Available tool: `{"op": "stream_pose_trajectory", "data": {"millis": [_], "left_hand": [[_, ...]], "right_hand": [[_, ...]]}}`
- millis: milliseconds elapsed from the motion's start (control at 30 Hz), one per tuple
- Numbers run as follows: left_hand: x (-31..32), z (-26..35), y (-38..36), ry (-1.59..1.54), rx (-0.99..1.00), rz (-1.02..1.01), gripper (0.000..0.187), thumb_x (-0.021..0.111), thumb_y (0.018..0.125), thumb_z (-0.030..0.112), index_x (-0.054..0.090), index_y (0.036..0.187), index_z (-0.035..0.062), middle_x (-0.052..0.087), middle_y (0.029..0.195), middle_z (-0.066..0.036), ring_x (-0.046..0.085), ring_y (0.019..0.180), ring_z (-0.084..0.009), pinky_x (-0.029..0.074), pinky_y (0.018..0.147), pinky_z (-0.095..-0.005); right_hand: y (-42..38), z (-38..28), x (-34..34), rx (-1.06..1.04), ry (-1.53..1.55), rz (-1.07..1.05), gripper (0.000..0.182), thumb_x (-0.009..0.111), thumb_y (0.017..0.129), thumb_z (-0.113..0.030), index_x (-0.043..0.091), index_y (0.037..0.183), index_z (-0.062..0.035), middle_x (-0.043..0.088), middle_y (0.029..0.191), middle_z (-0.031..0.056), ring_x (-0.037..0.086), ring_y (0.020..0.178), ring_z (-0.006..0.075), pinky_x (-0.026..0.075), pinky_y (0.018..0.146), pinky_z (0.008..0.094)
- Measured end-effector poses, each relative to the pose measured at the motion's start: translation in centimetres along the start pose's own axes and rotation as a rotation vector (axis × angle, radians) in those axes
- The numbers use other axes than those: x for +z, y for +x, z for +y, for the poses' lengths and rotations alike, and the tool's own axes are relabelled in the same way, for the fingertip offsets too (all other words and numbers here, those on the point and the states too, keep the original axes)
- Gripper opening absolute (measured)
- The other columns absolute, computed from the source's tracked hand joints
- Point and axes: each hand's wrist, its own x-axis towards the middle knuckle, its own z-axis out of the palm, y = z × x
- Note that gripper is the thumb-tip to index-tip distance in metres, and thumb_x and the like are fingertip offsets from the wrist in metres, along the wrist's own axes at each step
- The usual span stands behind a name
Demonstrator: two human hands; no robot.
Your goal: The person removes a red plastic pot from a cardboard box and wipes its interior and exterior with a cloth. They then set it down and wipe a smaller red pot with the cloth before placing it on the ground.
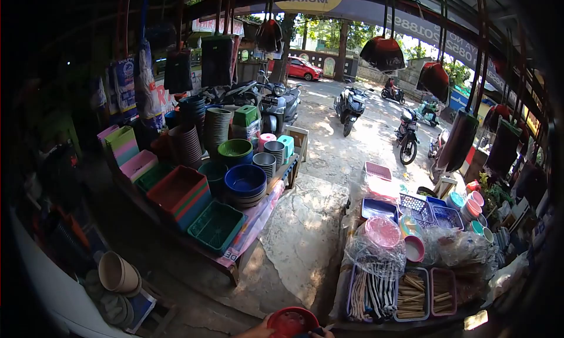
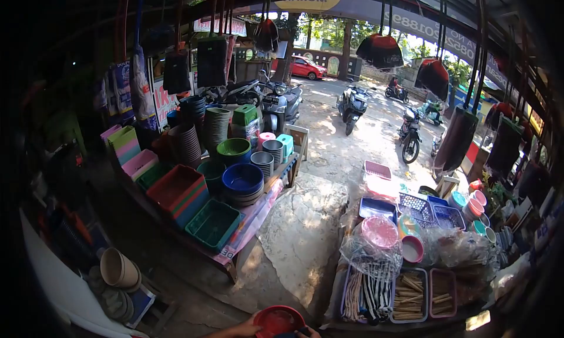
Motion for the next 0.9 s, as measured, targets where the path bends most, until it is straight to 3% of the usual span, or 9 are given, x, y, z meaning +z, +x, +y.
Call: {"op": "stream_pose_trajectory", "data": {"millis": [67,133,267,333,433,500,567,633,900], "left_hand": [[-0.7,2.5,2.3,0.006,0.021,-0.013,0.069,0.052,0.085,-0.007,0.026,0.147,0.0065,0.048,0.135,-0.015,0.047,0.124,-0.0232,0.045,0.099,-0.0351],[-1.3,5.8,4.8,0.048,-0.121,0.036,0.068,0.052,0.085,-0.007,0.027,0.147,0.0054,0.050,0.134,-0.015,0.049,0.122,-0.0233,0.045,0.099,-0.0358],[-2.2,11.7,11.4,0.247,-0.049,0.056,0.067,0.053,0.085,-0.006,0.028,0.146,0.0045,0.052,0.132,-0.015,0.051,0.120,-0.0229,0.046,0.099,-0.0366],[-2.7,14.1,15.9,0.307,-0.062,0.165,0.067,0.052,0.085,-0.006,0.028,0.146,0.0038,0.052,0.131,-0.014,0.051,0.120,-0.0236,0.045,0.099,-0.0354],[-7.4,10.2,27.1,0.159,0.051,0.197,0.066,0.054,0.085,-0.005,0.030,0.145,0.0034,0.052,0.132,-0.014,0.050,0.121,-0.0246,0.045,0.099,-0.0357],[-7.9,14.9,31.1,0.284,0.046,0.215,0.063,0.054,0.085,-0.003,0.031,0.144,0.0034,0.052,0.132,-0.014,0.050,0.121,-0.0247,0.046,0.099,-0.0366],[-8.7,20.1,33.8,0.424,0.012,0.232,0.061,0.055,0.086,-0.002,0.033,0.143,0.0033,0.052,0.132,-0.013,0.051,0.120,-0.0248,0.046,0.099,-0.0374],[-8.5,23.4,36.7,0.449,0.103,0.368,0.058,0.055,0.087,0.000,0.035,0.142,0.0044,0.053,0.131,-0.013,0.050,0.120,-0.0231,0.048,0.096,-0.0379],[-13.8,26.0,50.5,0.210,0.171,0.442,0.068,0.057,0.083,-0.005,0.029,0.144,0.0039,0.047,0.137,-0.014,0.044,0.130,-0.0231,0.036,0.109,-0.0387]], "right_hand": [[3.0,-0.9,0.2,0.032,0.007,-0.001,0.021,0.066,0.089,-0.019,0.063,0.098,0.0001,0.064,0.086,0.0044,0.057,0.079,0.0134,0.047,0.070,0.0289],[7.2,-0.5,-0.3,-0.019,-0.115,0.020,0.024,0.066,0.089,-0.022,0.064,0.098,0.0007,0.065,0.088,0.0056,0.058,0.080,0.0153,0.047,0.073,0.0307],[15.8,-2.5,-1.1,-0.020,-0.063,-0.017,0.028,0.068,0.089,-0.025,0.065,0.098,0.0018,0.068,0.091,0.0083,0.060,0.083,0.0162,0.047,0.077,0.0303],[21.6,-2.5,-1.8,-0.024,-0.019,-0.019,0.028,0.068,0.089,-0.024,0.065,0.097,0.0020,0.068,0.091,0.0082,0.060,0.083,0.0160,0.047,0.076,0.0301],[31.7,-3.8,-4.2,0.015,0.040,-0.088,0.026,0.069,0.089,-0.022,0.066,0.097,0.0023,0.067,0.090,0.0075,0.060,0.083,0.0154,0.048,0.075,0.0296],[38.4,-4.3,-5.1,-0.070,-0.084,-0.127,0.025,0.069,0.089,-0.022,0.066,0.098,0.0018,0.067,0.090,0.0070,0.059,0.083,0.0146,0.048,0.074,0.0294],[43.9,-8.8,-5.9,-0.060,-0.093,-0.225,0.025,0.068,0.089,-0.019,0.065,0.102,0.0023,0.068,0.094,0.0076,0.061,0.087,0.0150,0.049,0.077,0.0295],[48.7,-13.3,-6.1,-0.033,-0.237,-0.258,0.027,0.067,0.089,-0.017,0.064,0.107,0.0024,0.069,0.099,0.0097,0.062,0.091,0.0168,0.050,0.080,0.0308],[62.5,-23.5,-6.1,-0.172,-0.282,-0.348,0.025,0.065,0.089,-0.013,0.062,0.109,0.0020,0.069,0.100,0.0116,0.064,0.093,0.0196,0.050,0.081,0.0328]]}}
